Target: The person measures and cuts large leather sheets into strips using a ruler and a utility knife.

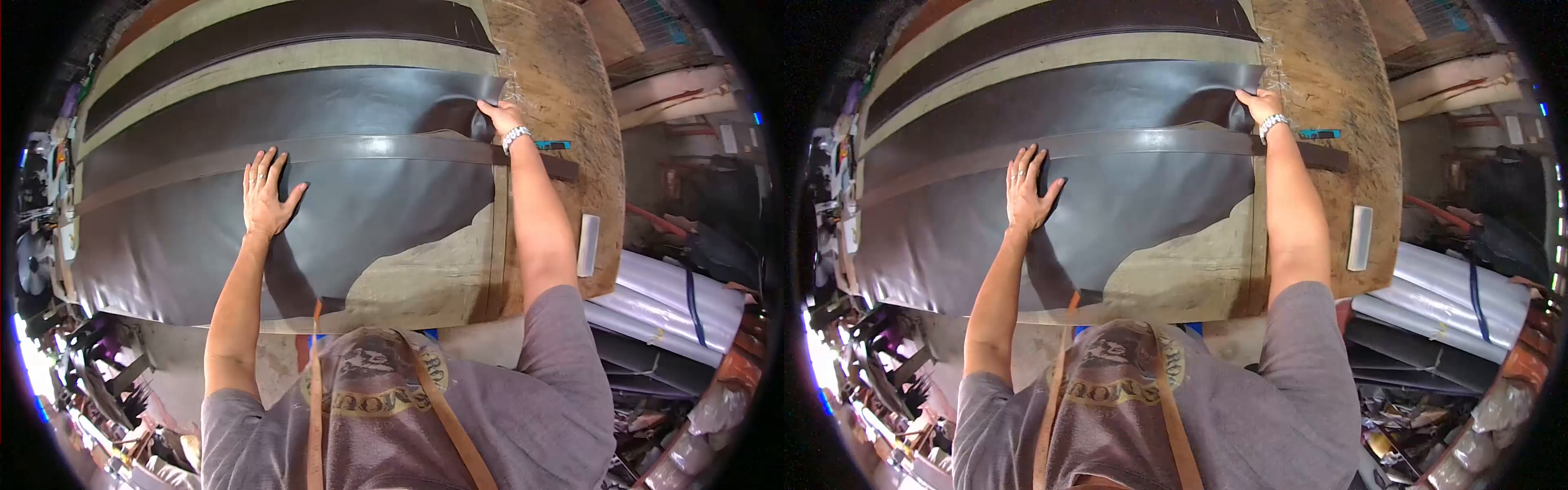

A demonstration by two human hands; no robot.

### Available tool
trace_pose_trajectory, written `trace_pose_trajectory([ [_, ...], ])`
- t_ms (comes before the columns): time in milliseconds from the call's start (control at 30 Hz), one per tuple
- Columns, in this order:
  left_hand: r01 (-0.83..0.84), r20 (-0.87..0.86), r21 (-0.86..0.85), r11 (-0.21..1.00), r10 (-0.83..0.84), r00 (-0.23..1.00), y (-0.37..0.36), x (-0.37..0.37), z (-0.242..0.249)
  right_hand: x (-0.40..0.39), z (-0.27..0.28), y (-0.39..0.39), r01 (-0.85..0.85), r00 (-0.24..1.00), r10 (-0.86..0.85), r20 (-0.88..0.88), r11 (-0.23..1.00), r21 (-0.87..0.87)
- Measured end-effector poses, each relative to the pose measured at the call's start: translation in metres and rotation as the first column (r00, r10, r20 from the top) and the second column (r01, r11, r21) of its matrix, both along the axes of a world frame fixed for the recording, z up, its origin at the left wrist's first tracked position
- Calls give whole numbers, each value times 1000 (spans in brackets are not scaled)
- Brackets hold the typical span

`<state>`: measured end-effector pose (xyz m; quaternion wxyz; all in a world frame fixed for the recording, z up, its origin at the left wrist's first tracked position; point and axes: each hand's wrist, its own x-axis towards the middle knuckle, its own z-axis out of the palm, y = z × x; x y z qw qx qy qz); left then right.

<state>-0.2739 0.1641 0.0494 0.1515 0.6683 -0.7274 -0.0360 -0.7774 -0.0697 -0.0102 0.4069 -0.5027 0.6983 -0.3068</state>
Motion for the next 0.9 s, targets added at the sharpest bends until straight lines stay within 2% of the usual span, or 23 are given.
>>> trace_pose_trajectory([
  [33,-4,11,0,1000,4,1000,-1,-1,1,-10,-16,-3,35,990,-38,138,999,25],
  [67,1,20,2,1000,-1,1000,-2,-2,1,9,36,15,10,975,-50,217,984,178],
  [100,6,24,8,1000,-6,1000,-3,-4,-1,13,34,23,76,892,-128,433,988,135],
  [133,-1,-11,6,1000,1,1000,-4,-5,-2,3,17,19,57,927,-107,360,987,148],
  [167,-6,56,-44,999,8,998,-8,-12,2,8,30,17,34,957,-77,280,987,155],
  [200,-112,32,40,993,111,993,-15,-21,2,12,44,27,104,942,-141,305,985,135],
  [233,-223,14,127,966,223,975,-24,-41,15,-7,17,11,-37,984,29,174,998,43],
  [300,-236,41,62,970,234,971,-43,-86,22,-35,31,1,-123,992,123,10,991,-51],
  [333,-114,-1,18,993,114,993,-51,-113,26,-52,41,4,-188,966,137,-220,955,-230],
  [367,32,-27,-84,996,-34,999,-58,-146,30,-68,61,12,-255,949,182,-256,923,-287],
  [400,129,-83,-95,987,-137,987,-70,-177,32,-94,67,16,-351,910,270,-314,904,-242],
  [433,224,-144,-99,969,-237,961,-84,-205,33,-107,84,33,-371,880,272,-390,906,-204],
  [467,291,-149,-116,950,-306,940,-99,-230,29,-133,77,39,-556,769,352,-534,781,-286],
  [533,332,-185,-82,940,-342,921,-125,-268,11,-158,86,59,-744,529,465,-710,657,-124],
  [633,405,-116,-16,914,-404,907,-157,-292,2,-166,99,67,-694,579,575,-578,720,21],
  [767,467,-31,16,884,-467,884,-199,-304,-7,-173,95,48,-743,457,659,-597,652,151],
  [800,442,-36,48,896,-441,897,-206,-306,-12,-170,93,47,-727,480,651,-588,671,149],
  [900,387,-26,105,916,-386,922,-215,-310,-13,-165,95,38,-727,384,707,-594,628,278],
])
